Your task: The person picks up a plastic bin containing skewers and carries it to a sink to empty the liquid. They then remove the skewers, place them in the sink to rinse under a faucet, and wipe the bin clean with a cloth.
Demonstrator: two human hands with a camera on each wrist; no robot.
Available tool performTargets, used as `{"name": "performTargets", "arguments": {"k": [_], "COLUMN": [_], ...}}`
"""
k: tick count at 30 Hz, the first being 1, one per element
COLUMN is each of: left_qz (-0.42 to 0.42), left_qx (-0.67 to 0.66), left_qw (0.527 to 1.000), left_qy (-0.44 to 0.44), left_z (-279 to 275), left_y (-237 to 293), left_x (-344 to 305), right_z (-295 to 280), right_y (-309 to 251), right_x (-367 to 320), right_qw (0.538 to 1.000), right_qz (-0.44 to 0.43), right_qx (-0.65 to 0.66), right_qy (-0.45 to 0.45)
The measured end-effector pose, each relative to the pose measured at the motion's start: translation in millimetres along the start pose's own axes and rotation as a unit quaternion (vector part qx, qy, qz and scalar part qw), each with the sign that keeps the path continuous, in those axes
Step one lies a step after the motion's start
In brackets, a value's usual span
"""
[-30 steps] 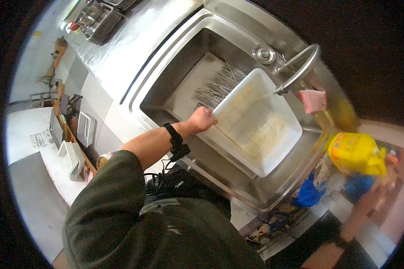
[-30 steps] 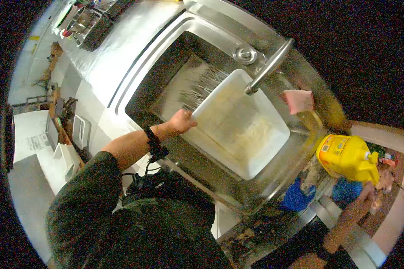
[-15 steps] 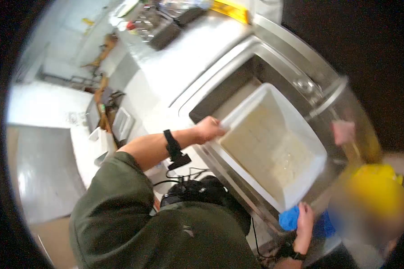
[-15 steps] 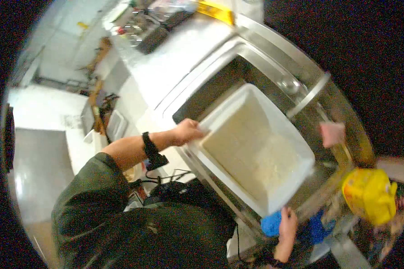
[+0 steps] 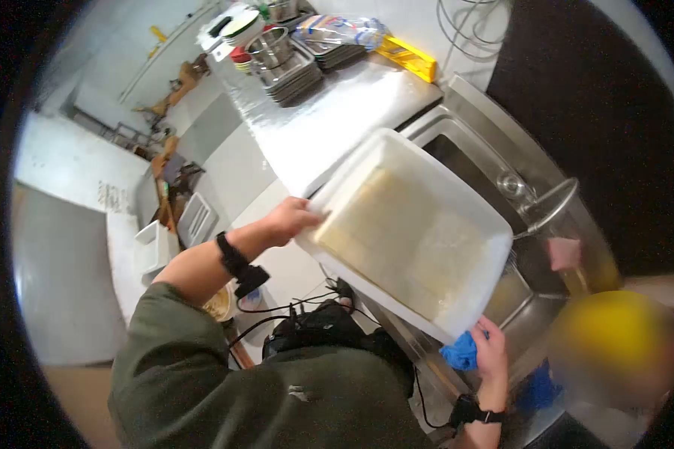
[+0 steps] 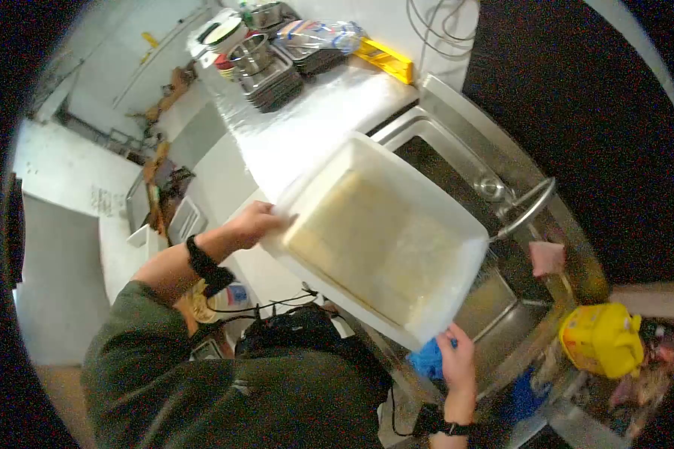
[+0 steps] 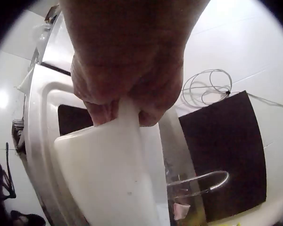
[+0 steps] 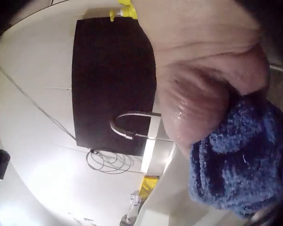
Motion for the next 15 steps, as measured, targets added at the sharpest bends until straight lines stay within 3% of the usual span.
{"name": "performTargets", "arguments": {"k": [1,5,8,13,14,15], "left_qz": [0.005,0.038,0.051,0.034,0.035,0.026], "left_qx": [-0.027,-0.119,-0.143,-0.156,-0.156,-0.153], "left_qw": [1.000,0.992,0.988,0.987,0.987,0.988], "left_qy": [0.010,-0.017,-0.021,-0.009,-0.011,-0.011], "left_z": [-16,-61,-99,-140,-143,-146], "left_y": [-3,-4,-10,-19,-17,-22], "left_x": [4,20,38,57,59,66], "right_z": [17,54,56,-42,-75,-78], "right_y": [-11,-45,-51,-53,-35,-55], "right_x": [3,19,18,-7,-8,-8], "right_qw": [1.000,0.998,0.992,0.953,0.957,0.944], "right_qz": [0.000,-0.053,0.029,0.059,0.041,0.039], "right_qx": [0.003,0.017,-0.115,-0.256,-0.229,-0.270], "right_qy": [-0.024,0.022,0.033,0.153,0.176,0.187]}}
Point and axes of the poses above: each hand's wrist, its own x-axis towards the middle knuckle, its own z-axis out of the palm, y = z × x, the point moved 10 cm from there along x, towards the middle knuckle, and after that the axes turned 5 degrees about -z, right-handed, at the moved point
